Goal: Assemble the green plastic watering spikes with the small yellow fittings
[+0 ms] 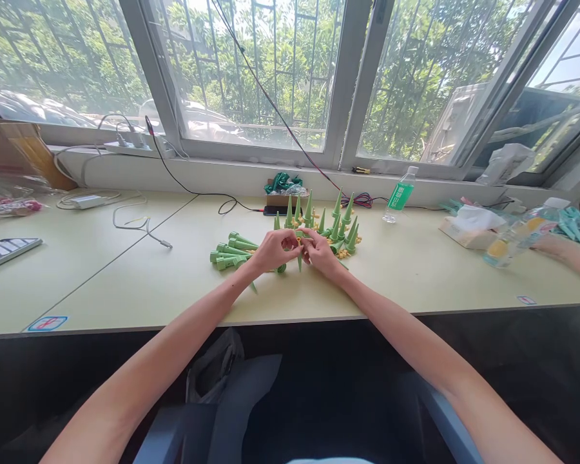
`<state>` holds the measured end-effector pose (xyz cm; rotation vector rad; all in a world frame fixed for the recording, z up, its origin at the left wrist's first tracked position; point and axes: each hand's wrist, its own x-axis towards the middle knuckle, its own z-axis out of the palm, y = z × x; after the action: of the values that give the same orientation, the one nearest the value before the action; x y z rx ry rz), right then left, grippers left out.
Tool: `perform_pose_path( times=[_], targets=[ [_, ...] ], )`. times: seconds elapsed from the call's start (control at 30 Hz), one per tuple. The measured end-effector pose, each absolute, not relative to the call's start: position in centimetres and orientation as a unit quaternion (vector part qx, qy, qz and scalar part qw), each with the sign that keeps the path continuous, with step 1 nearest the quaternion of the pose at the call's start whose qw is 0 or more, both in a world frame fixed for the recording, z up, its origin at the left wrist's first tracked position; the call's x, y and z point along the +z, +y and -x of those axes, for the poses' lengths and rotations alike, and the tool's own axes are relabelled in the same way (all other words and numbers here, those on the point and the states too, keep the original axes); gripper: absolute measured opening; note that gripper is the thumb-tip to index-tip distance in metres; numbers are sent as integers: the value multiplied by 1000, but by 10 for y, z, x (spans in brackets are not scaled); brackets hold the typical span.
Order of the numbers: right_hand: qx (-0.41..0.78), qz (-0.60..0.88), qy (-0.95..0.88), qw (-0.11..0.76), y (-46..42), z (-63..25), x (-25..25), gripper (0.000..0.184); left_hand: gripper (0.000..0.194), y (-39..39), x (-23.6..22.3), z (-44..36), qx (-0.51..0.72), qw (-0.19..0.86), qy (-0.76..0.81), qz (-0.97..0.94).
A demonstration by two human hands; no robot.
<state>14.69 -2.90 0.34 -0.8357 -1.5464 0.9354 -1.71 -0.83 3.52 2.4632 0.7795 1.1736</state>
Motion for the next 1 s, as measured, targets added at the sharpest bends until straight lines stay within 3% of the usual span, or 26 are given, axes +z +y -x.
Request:
perform_pose_path(
  times=[1.0],
  targets=[
    [394, 349, -657, 539, -28, -149, 1, 39, 15, -8, 35, 18, 387, 169, 266, -867]
  ],
)
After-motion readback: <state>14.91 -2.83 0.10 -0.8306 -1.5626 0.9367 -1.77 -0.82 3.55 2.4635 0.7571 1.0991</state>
